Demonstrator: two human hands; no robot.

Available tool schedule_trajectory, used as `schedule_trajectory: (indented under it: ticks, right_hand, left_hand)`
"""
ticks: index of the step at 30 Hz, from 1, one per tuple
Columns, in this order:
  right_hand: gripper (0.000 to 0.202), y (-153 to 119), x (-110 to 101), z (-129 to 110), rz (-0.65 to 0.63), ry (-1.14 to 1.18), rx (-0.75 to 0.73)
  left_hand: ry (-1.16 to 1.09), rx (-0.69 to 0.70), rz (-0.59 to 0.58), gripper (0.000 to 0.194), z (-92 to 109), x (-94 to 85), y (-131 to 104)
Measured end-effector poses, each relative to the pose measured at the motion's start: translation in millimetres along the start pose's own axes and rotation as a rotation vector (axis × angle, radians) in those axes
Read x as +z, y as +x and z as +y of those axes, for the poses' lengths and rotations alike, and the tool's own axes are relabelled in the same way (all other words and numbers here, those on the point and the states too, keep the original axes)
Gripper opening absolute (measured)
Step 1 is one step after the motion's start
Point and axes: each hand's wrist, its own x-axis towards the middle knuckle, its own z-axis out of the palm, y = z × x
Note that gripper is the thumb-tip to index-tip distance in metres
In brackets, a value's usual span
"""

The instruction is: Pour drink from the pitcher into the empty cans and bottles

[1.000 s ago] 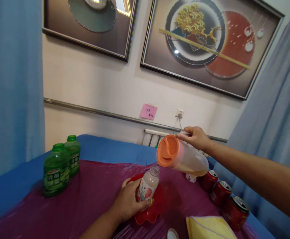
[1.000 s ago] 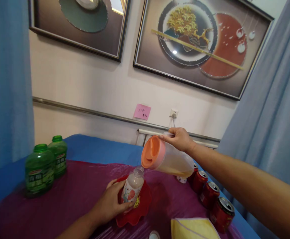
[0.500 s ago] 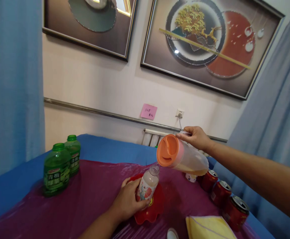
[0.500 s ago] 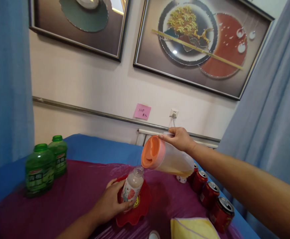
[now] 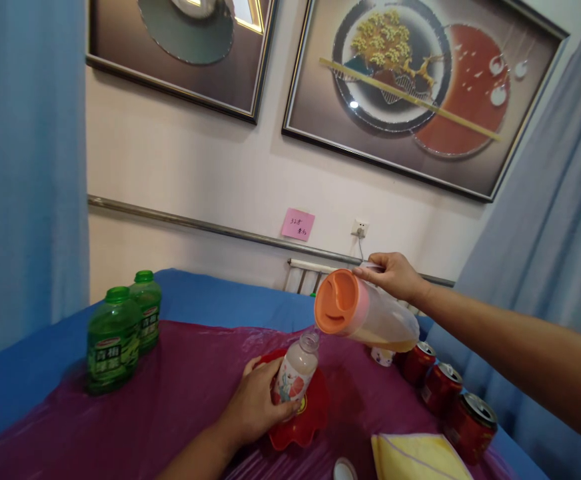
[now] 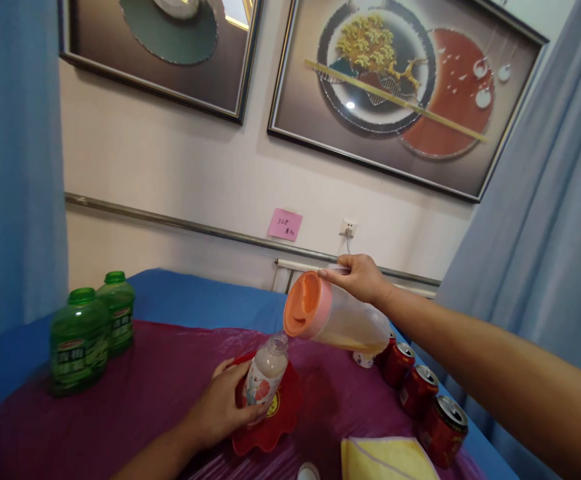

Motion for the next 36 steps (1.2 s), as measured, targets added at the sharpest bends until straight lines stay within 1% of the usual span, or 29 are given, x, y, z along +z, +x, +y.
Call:
schedule_trajectory:
  ticks: [10,19,25,36]
  right_hand:
    - [0.068,0.7,-2.4,-1.5,0.003,-0.007,-0.011]
    - [0.068,0.7,-3.4,-2.0,0.018,0.001,-0.017]
    - [0.067,0.5,-3.8,-2.6,0.012,-0.005,-0.017]
    - [0.07,0.6,-4.2,-6.2,0.018,-0.01,-0.022]
  left_hand:
    - [-0.001,-0.005,0.0,0.056,-0.6,0.6,-0.3]
    - [-0.004,-0.015,-0.008,0.062,0.9,0.2,0.1]
    - [-0.008,-0.006,-0.006,0.055,-1.0,1.0,-0.2]
    - [-0.01,0.001,-0.004,0.058,-1.4,0.8,-0.1]
